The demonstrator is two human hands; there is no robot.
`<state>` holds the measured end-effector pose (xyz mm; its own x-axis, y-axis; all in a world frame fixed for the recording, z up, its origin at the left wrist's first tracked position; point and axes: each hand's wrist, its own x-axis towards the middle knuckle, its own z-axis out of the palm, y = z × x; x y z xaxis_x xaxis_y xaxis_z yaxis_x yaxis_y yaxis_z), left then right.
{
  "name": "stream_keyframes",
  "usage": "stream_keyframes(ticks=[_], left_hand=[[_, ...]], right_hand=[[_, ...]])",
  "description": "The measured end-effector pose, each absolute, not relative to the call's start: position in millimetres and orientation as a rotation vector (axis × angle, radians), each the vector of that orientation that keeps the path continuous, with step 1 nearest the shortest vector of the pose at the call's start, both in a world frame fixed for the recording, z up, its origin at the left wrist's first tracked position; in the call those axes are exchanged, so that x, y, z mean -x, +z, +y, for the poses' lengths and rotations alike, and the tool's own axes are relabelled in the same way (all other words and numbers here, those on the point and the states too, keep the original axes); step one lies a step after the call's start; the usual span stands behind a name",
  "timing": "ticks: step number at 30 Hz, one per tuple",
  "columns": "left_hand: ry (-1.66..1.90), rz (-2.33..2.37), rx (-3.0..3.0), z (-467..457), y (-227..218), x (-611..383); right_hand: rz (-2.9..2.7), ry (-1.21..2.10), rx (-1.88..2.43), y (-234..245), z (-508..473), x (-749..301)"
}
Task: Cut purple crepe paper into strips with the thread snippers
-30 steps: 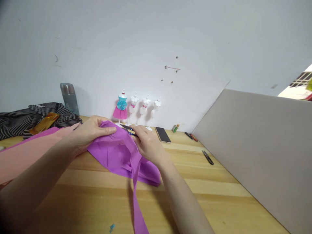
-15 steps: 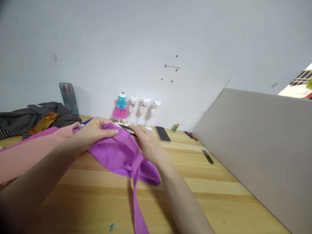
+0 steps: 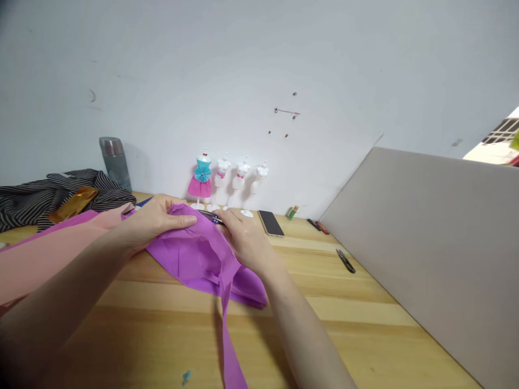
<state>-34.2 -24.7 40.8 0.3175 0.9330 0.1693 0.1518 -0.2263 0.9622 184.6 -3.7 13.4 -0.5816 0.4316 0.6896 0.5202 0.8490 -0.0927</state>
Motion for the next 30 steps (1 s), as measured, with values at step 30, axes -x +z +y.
stream_keyframes(ticks=[30], left_hand=[[1.032, 0.920, -1.673, -18, 31, 27]], right_hand=[[-2.266, -0.113, 0.727, 12, -8, -179]])
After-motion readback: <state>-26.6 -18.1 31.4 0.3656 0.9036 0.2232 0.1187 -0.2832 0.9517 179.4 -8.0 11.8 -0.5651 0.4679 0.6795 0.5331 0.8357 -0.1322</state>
